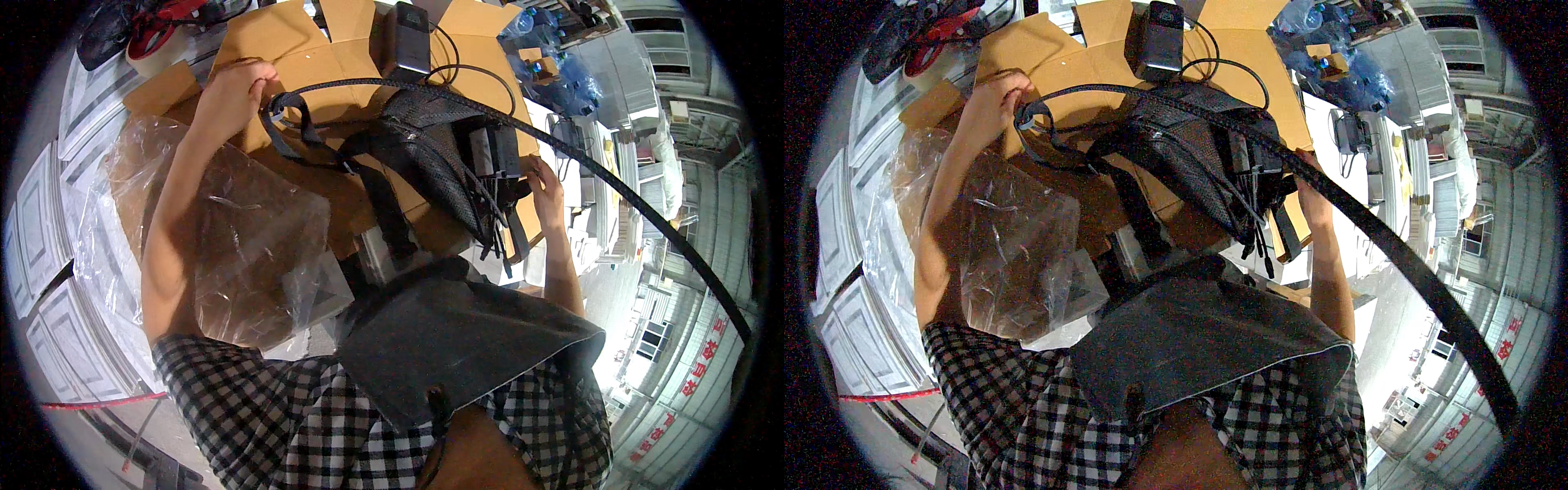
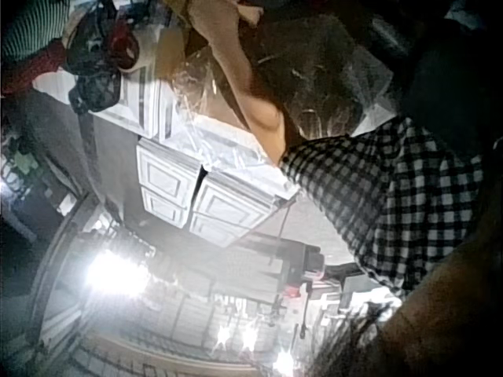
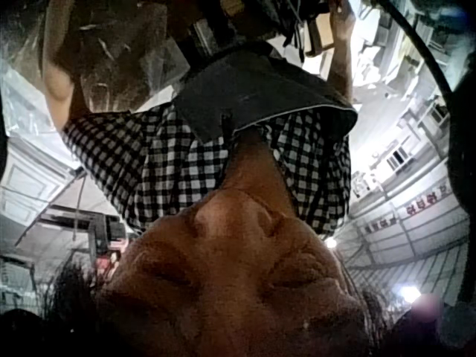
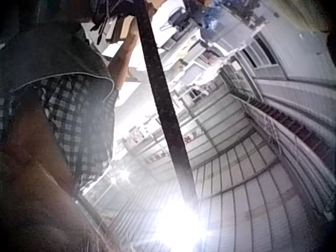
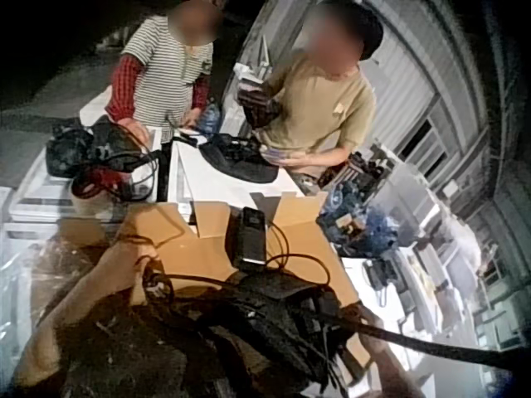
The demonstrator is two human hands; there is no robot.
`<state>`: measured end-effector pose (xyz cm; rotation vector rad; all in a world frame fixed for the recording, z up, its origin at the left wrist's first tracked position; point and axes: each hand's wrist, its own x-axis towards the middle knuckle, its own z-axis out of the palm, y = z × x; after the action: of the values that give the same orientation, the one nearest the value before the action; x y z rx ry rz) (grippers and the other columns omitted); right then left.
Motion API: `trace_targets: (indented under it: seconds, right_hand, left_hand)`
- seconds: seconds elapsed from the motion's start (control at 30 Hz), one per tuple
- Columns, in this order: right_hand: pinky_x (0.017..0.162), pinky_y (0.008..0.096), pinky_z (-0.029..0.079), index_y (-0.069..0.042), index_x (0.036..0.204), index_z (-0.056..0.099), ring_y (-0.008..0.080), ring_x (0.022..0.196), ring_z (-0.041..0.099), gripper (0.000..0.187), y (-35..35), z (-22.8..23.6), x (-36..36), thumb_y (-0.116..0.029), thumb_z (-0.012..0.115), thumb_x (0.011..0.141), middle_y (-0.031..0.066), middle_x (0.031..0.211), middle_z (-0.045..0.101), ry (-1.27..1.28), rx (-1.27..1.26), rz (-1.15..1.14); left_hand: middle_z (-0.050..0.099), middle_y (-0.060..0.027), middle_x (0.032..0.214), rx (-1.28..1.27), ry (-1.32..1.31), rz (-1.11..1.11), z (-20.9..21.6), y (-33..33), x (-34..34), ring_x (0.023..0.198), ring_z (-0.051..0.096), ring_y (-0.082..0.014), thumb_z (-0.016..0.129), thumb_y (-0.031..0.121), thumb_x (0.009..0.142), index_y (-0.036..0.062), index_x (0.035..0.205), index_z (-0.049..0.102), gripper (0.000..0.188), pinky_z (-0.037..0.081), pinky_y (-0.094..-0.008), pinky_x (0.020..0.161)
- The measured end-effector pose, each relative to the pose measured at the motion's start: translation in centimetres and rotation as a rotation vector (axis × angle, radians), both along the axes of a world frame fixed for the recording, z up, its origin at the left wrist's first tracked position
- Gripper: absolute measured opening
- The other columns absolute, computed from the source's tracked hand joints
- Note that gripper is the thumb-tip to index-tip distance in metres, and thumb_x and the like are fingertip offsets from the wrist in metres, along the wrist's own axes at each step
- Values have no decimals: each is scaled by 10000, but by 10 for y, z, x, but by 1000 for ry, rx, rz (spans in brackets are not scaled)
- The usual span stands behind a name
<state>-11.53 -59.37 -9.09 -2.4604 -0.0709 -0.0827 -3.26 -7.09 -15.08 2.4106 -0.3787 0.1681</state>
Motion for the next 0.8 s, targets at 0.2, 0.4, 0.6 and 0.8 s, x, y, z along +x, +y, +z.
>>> trace_targets:
  seconds: [0.2,0.4,0.6,0.8]
  right_hand:
    - [903,273,419,12,1204,517,170,1029,553,318,-11,-10,2,3,487,887,113,1131,587,-22,66,31]
    - [949,292,404,39,1228,456,188,1094,518,361,4,4,5,23,510,871,140,1180,542,146,86,-5]
    - [949,294,405,64,1218,466,209,1091,539,405,13,5,8,122,438,818,145,1185,553,88,18,-65]
    - [838,316,480,-55,1196,534,237,990,618,446,-16,-24,23,108,384,809,155,1128,599,-62,-7,3]
  left_hand:
    - [646,-114,920,34,-79,-10,2,-1,1,879,607,-302,474,63,853,68,958,618,178,480,-391,752]
    - [649,-120,940,-36,-43,-10,-3,1,2,885,613,-306,458,53,857,60,972,624,202,483,-385,759]
    - [651,-131,944,-163,-19,-33,-18,7,7,864,623,-306,451,23,844,56,964,635,222,488,-374,753]
    - [649,-112,908,-65,118,16,-1,0,0,815,627,-285,456,-42,791,85,960,648,286,487,-364,731]
